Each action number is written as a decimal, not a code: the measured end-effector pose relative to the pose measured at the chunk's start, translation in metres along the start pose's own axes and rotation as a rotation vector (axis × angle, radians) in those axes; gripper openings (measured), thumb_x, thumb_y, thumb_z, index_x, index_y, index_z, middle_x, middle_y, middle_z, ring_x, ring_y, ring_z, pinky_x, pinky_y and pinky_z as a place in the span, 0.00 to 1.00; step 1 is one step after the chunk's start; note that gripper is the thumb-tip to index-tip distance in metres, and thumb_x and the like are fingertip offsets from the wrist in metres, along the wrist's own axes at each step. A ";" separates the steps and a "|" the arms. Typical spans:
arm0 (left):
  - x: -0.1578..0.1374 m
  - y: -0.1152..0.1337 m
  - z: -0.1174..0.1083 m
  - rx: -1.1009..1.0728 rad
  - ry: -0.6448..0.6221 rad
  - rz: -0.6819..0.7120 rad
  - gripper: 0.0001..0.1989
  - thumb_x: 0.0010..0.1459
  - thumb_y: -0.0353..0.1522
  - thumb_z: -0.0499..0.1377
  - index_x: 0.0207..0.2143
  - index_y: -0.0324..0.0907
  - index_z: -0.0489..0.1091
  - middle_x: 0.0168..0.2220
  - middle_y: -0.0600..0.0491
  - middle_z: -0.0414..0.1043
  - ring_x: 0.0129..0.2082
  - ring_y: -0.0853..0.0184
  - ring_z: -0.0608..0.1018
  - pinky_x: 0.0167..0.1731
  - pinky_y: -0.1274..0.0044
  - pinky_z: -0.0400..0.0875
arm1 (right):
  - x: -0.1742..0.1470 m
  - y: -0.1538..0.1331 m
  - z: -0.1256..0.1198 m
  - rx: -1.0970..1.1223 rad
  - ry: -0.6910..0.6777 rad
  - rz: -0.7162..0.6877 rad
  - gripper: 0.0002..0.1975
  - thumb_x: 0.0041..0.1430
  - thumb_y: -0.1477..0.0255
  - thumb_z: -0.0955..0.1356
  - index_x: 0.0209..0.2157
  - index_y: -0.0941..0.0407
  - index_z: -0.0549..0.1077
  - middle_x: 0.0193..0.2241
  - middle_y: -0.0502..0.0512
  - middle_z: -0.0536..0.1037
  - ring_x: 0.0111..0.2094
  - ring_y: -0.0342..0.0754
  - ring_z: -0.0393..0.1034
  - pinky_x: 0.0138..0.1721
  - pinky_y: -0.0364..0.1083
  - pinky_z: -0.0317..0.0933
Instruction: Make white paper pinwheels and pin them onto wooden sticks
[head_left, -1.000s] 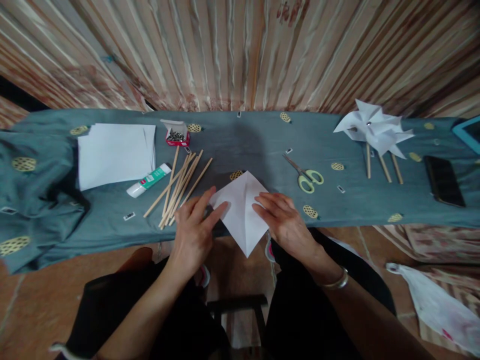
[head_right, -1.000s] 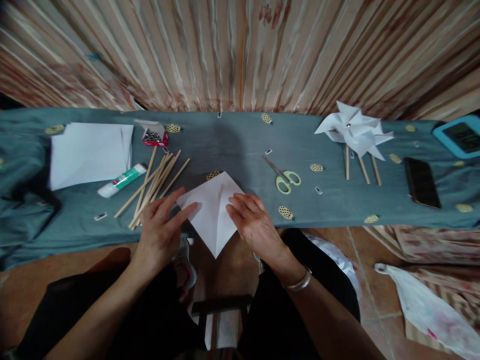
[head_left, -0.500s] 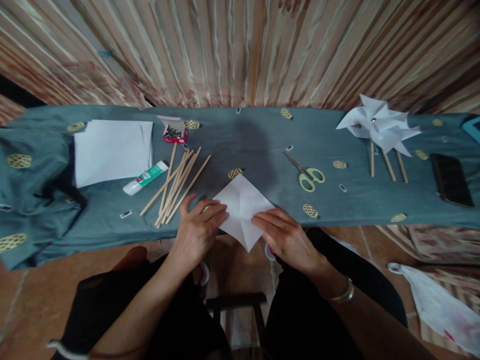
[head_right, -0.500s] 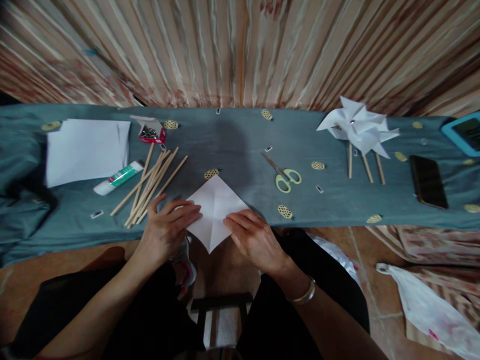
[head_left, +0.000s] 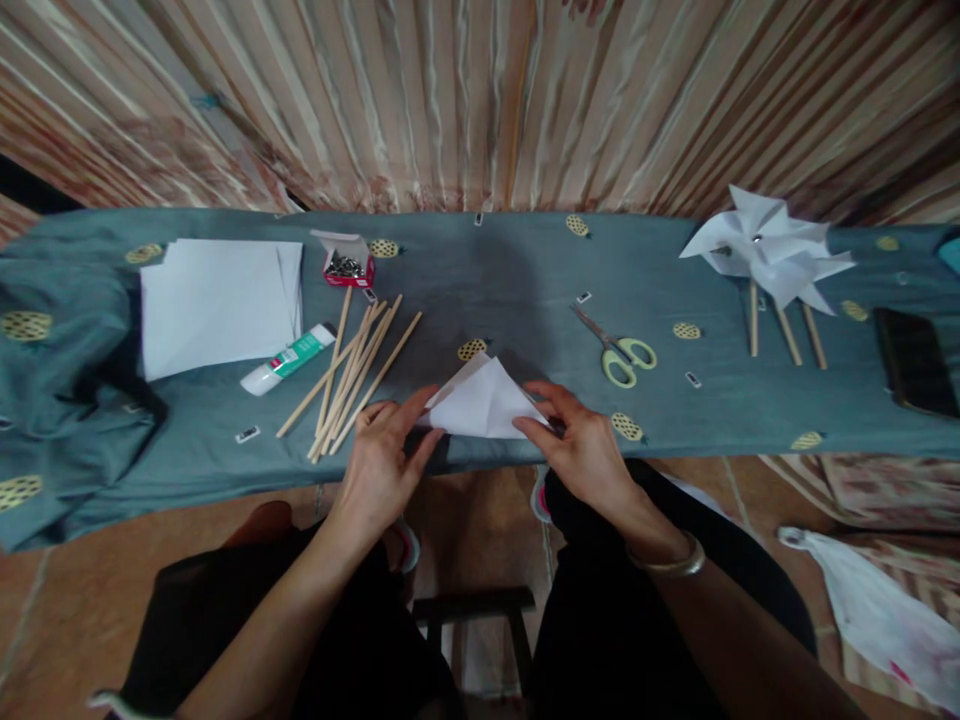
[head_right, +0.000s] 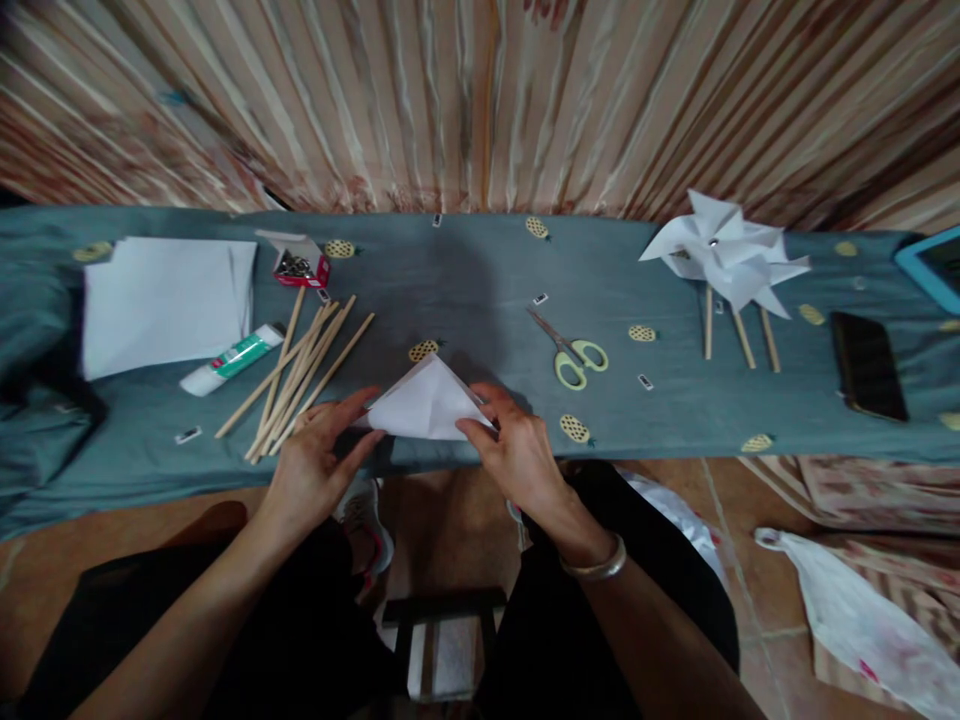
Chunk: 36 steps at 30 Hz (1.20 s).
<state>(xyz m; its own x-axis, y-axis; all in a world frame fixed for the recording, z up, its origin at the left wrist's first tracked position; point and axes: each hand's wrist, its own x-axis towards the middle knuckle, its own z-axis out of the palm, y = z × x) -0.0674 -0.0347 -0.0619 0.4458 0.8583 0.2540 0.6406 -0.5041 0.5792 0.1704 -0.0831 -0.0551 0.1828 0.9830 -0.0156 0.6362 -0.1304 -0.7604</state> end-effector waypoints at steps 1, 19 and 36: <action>0.000 0.000 0.001 0.009 0.005 -0.006 0.21 0.63 0.36 0.57 0.57 0.40 0.66 0.38 0.49 0.79 0.39 0.61 0.78 0.45 0.68 0.70 | 0.003 -0.001 0.000 -0.004 0.009 0.005 0.19 0.56 0.68 0.71 0.49 0.56 0.73 0.35 0.55 0.83 0.35 0.53 0.79 0.36 0.49 0.71; -0.004 0.031 0.014 0.343 -0.048 0.326 0.23 0.65 0.26 0.51 0.61 0.41 0.58 0.63 0.44 0.64 0.66 0.57 0.60 0.64 0.58 0.51 | 0.022 -0.003 0.006 -0.095 0.070 -0.013 0.15 0.54 0.68 0.71 0.45 0.55 0.76 0.32 0.53 0.83 0.28 0.48 0.76 0.32 0.47 0.69; -0.006 0.035 0.031 0.313 -0.239 0.258 0.29 0.64 0.37 0.54 0.64 0.35 0.55 0.66 0.41 0.57 0.66 0.52 0.59 0.63 0.57 0.54 | 0.024 -0.006 0.006 -0.098 0.064 0.027 0.15 0.53 0.69 0.71 0.45 0.55 0.76 0.31 0.54 0.82 0.30 0.49 0.76 0.34 0.47 0.69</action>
<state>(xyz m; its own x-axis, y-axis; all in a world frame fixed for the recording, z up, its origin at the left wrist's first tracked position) -0.0282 -0.0605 -0.0669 0.7231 0.6737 0.1524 0.6314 -0.7341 0.2498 0.1662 -0.0577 -0.0546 0.2465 0.9691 0.0092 0.7001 -0.1716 -0.6931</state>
